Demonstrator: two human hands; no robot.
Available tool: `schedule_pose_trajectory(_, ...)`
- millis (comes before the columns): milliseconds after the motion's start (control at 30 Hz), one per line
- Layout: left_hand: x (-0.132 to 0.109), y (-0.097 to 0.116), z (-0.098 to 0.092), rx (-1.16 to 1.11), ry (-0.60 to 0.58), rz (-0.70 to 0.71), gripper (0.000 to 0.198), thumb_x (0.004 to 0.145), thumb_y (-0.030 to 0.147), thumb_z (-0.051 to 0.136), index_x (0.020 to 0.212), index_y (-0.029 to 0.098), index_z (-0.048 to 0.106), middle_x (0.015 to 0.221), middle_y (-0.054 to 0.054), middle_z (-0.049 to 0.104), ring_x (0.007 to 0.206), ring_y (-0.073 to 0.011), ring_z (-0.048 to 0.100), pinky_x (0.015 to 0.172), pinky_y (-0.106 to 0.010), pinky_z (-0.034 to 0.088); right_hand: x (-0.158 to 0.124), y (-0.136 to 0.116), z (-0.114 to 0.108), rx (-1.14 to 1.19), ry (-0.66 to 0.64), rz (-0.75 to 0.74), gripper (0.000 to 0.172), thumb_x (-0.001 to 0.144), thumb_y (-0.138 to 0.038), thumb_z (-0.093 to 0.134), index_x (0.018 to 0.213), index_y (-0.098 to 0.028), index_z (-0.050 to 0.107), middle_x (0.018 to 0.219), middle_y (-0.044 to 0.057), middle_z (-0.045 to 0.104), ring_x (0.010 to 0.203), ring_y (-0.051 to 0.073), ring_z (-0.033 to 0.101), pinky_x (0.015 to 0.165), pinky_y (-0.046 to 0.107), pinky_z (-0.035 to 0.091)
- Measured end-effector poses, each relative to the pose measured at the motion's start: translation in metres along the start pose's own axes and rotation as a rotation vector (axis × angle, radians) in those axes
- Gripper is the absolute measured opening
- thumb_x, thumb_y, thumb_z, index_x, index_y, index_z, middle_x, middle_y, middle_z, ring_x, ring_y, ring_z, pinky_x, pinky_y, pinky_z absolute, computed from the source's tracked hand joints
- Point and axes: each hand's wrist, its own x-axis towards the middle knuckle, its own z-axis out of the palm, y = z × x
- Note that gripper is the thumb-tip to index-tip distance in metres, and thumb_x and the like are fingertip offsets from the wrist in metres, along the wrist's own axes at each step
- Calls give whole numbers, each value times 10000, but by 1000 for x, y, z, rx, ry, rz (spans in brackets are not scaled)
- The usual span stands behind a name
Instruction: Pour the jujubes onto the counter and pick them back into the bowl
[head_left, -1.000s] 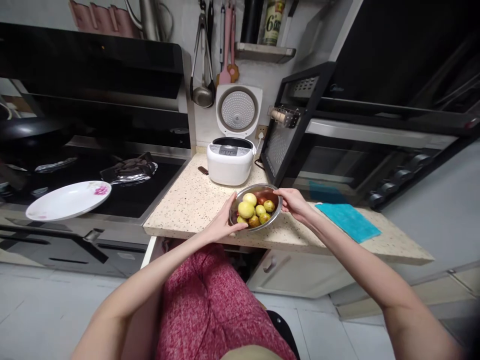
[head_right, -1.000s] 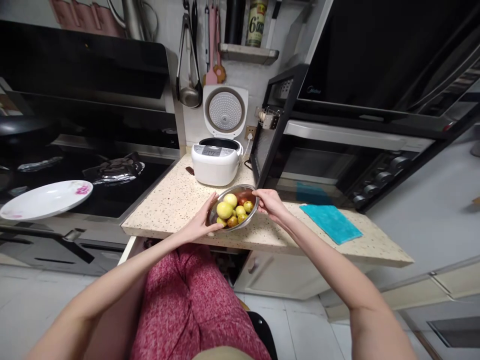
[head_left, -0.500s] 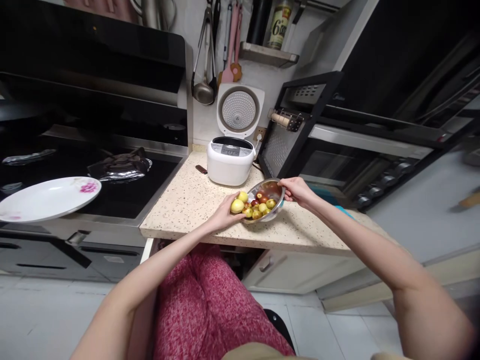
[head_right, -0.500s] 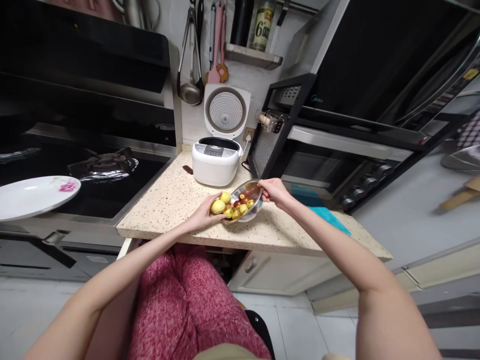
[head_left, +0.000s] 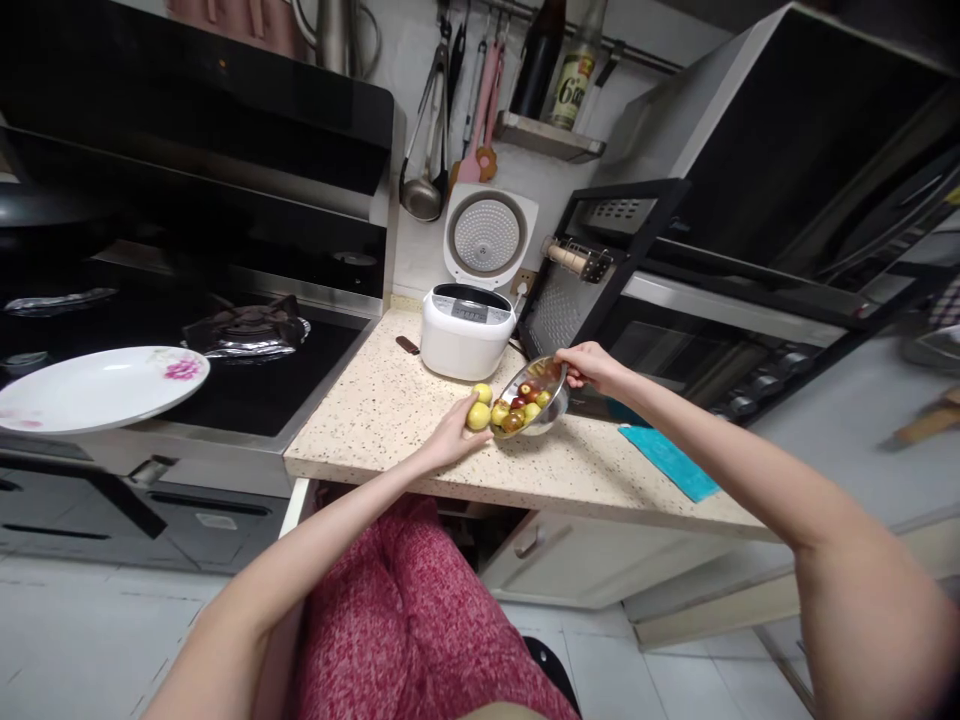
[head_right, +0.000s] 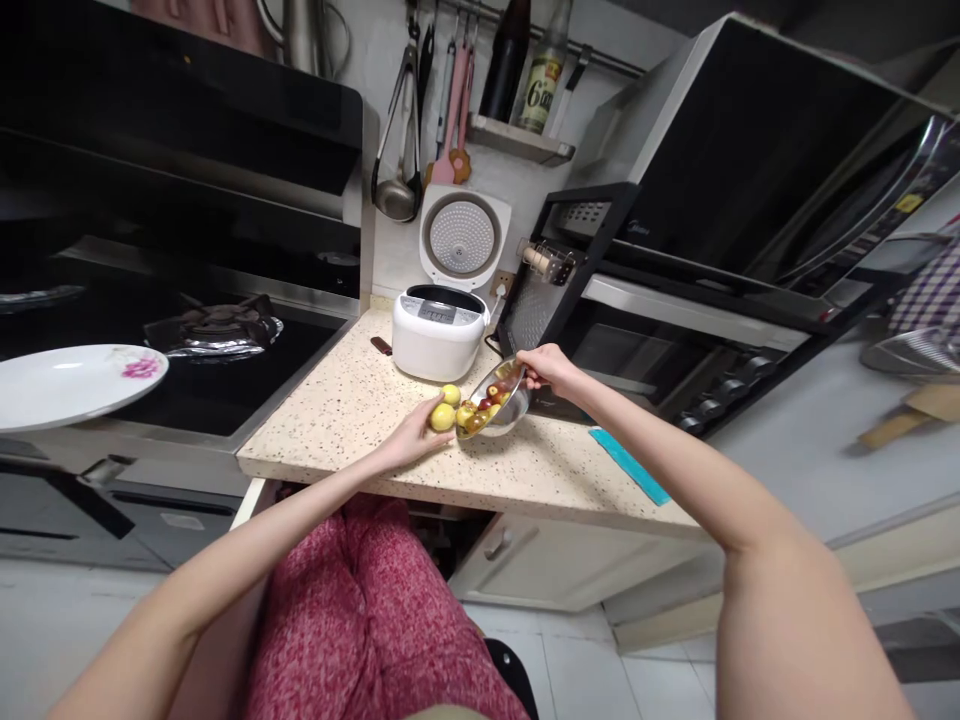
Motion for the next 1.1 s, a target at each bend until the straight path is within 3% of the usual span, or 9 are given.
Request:
schedule_pose_trajectory(467, -2, -8, 3, 33, 59, 19, 786, 874, 337, 693, 1554, 176, 333, 1591, -204, 378, 1504, -371, 350, 1231, -602, 299, 22, -26, 4, -121, -10, 18, 412, 711, -116, 708, 405, -193, 443, 292, -24, 420, 261, 78, 456, 256, 134, 326)
schedule_pose_trajectory(767, -1, -15, 5, 49, 86, 34, 833, 872, 382, 718, 1568, 200, 299, 1612, -207, 330, 1510, -377, 337, 1233, -588, 305, 24, -31, 4, -173, -12, -16, 412, 691, -129, 724, 394, -198, 447, 280, -19, 434, 267, 103, 511, 252, 127, 346)
schedule_pose_trajectory(1100, -13, 3, -5, 128, 4, 66, 962, 834, 469, 763, 1597, 259, 216, 1671, -172, 196, 1569, -369, 179, 1265, -574, 231, 9, -31, -5, -280, 9, -104, 420, 694, -157, 775, 397, -195, 480, 302, 3, 499, 265, 116, 526, 266, 152, 401)
